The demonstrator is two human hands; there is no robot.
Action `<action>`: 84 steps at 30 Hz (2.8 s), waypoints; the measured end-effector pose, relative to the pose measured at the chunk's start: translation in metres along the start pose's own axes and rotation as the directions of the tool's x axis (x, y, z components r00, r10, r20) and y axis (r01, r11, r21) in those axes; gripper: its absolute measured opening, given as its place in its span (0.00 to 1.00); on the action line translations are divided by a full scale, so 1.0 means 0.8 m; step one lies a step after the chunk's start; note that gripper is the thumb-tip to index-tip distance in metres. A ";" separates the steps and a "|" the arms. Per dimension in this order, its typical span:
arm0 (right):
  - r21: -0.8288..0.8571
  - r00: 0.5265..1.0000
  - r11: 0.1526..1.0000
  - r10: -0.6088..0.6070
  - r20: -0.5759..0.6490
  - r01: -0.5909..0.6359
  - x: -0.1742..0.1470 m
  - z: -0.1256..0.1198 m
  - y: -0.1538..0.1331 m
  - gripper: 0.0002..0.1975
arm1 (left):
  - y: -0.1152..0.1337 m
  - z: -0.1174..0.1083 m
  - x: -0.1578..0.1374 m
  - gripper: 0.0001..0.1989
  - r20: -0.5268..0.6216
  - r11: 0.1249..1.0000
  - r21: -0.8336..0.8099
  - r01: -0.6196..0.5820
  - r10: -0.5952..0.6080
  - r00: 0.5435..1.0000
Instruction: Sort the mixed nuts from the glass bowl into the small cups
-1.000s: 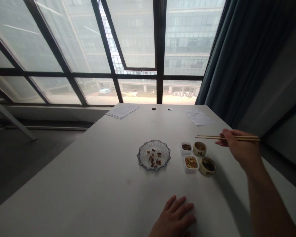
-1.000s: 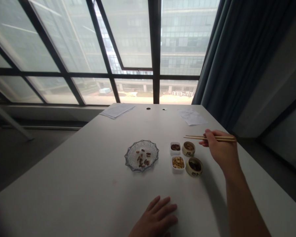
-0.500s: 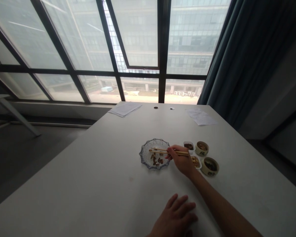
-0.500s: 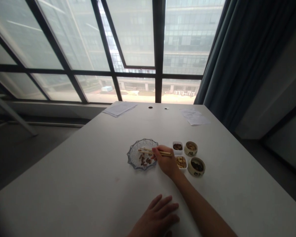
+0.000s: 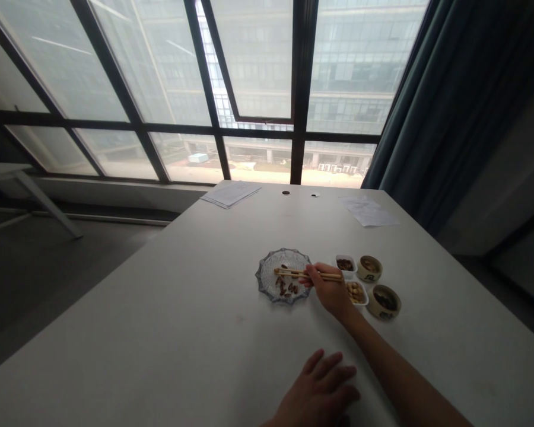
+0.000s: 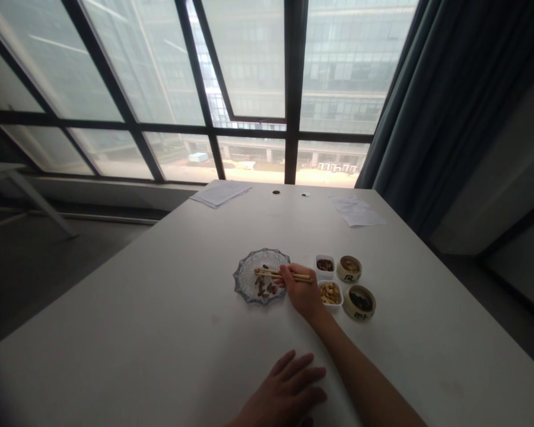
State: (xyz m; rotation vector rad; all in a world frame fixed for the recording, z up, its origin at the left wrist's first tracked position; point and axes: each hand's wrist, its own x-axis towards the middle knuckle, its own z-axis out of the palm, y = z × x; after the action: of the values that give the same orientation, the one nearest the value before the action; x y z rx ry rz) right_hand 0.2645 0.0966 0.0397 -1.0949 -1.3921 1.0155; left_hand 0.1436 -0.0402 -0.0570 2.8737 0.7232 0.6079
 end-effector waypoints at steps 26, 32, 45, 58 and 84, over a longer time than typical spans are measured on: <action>-0.204 0.851 0.979 -0.093 -0.518 -0.018 -0.010 -0.238 -0.105 0.20 | -0.005 0.015 -0.004 0.15 0.099 0.994 -0.091 0.064 -0.055 0.994; -0.346 0.896 0.932 -0.058 -0.440 -0.109 0.003 -0.244 -0.084 0.17 | -0.005 0.011 -0.003 0.16 0.128 0.992 -0.104 0.074 -0.060 0.990; -0.112 0.988 0.991 -0.089 -0.127 0.075 -0.007 -0.085 -0.067 0.22 | -0.003 0.006 -0.001 0.18 0.116 0.992 -0.111 0.062 -0.049 0.992; -0.124 0.996 0.990 -0.058 0.068 0.066 0.002 -0.018 -0.006 0.22 | 0.000 0.002 -0.001 0.14 0.056 0.995 -0.092 0.045 -0.040 0.998; -0.384 0.945 0.923 -0.125 -0.302 0.000 -0.005 -0.156 -0.116 0.20 | -0.002 0.001 -0.001 0.18 0.111 0.996 -0.072 0.057 -0.048 0.993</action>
State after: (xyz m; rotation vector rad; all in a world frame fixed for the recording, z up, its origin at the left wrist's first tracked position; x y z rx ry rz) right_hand 0.3810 0.0743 0.1404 -1.4188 -1.3725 0.4947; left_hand 0.1427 -0.0391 -0.0579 2.7839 0.7405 0.4579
